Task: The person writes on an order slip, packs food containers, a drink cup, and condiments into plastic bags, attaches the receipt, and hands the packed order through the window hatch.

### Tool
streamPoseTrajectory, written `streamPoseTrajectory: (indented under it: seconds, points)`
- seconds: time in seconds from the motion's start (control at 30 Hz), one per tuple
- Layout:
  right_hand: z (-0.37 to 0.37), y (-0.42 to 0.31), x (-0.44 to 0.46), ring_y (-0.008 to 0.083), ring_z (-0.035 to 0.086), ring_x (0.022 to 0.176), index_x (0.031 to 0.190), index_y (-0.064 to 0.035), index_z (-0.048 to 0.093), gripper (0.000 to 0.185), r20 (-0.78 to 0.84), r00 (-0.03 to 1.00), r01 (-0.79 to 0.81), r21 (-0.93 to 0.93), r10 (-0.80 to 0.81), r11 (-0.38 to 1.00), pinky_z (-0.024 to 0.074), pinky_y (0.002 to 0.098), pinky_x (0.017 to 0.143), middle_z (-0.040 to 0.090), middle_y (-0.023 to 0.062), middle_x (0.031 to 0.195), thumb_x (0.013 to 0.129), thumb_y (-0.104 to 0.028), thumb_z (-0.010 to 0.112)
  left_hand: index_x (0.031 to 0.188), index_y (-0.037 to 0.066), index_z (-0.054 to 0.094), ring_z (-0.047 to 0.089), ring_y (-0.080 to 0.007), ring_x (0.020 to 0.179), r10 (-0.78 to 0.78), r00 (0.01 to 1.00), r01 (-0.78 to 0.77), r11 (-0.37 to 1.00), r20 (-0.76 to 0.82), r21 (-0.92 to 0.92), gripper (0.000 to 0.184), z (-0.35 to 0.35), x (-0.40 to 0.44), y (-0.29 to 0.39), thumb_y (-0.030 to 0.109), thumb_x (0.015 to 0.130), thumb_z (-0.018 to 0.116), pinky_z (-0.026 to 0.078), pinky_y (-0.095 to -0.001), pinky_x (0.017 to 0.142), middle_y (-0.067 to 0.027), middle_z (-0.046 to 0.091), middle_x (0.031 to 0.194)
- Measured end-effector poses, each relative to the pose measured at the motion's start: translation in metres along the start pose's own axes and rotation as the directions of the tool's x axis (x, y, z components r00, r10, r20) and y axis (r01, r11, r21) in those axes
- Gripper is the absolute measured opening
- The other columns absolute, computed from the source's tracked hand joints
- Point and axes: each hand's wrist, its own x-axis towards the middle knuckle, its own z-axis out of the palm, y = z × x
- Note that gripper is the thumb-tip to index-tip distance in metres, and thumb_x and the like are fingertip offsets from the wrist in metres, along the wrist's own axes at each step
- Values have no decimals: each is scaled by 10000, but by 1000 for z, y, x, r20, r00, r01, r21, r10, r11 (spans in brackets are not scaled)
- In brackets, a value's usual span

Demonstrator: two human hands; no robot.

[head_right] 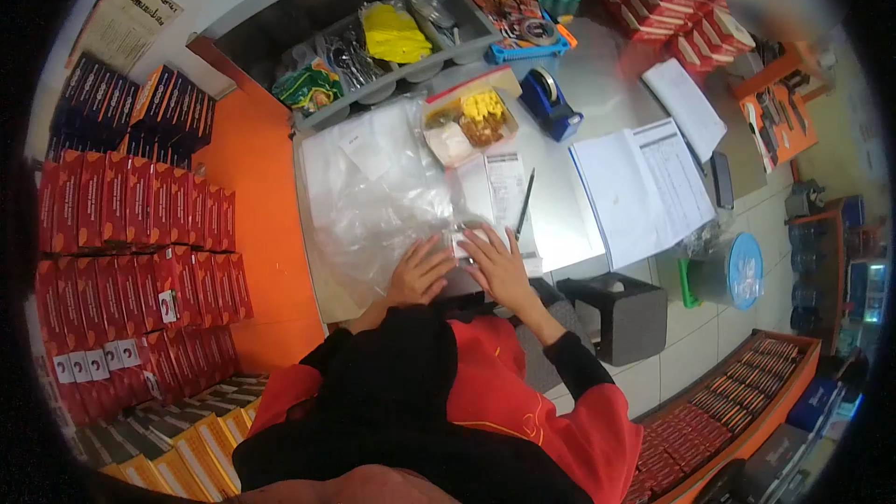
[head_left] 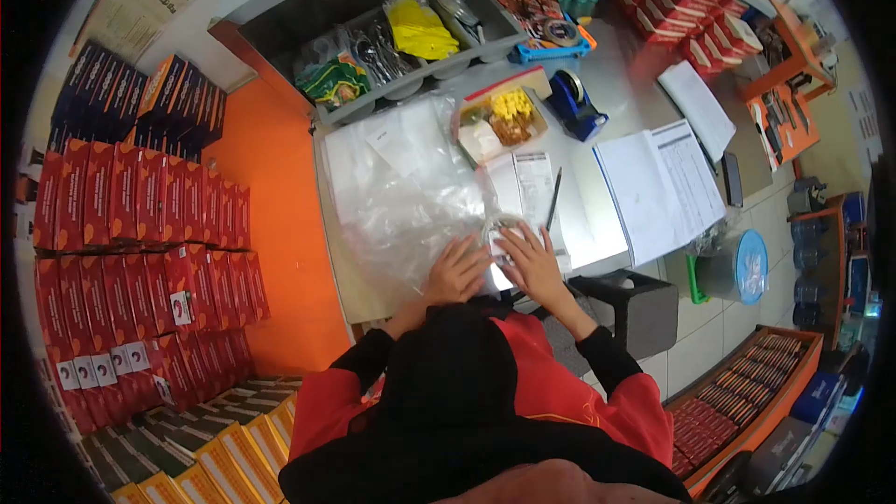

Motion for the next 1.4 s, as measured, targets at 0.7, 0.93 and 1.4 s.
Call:
streamPoseTrajectory:
  seconds: [0.7, 0.93, 1.4]
  points:
    - [-52, 124, 224, 356, 487, 1087, 1165, -27, 483, 410, -420, 875, -206, 125, 240, 971, 392, 403, 902, 473, 191, 1205, 770, -67, 586, 1228, 32, 443, 589, -325, 872, -535, 817, 545, 838, -213, -17, 464, -35, 159, -109, 158, 806, 590, 470, -406, 780, -167, 604, 954]
    - [-31, 210, 222, 406, 573, 672, 904, 25, 595, 146, -444, 795, -365, 194, 413, 911, 439, 422, 569, 567, 240, 692, 838, -97, 552, 1117, 65, 557, 615, -324, 675, -598, 781, 619, 780, -178, 93, 279, -11, 193, -169, 157, 860, 502, 491, -405, 565, -158, 626, 784]
    - [-23, 177, 148, 354, 582, 1001, 1357, -123, 232, 451, -163, 868, -338, 495, 468, 800, 452, 399, 847, 529, 256, 1141, 938, -99, 396, 1416, 125, 201, 429, -312, 1197, -518, 855, 469, 748, 28, -470, 685, 29, 189, -158, -2, 820, 516, 377, -359, 967, -196, 411, 1308]
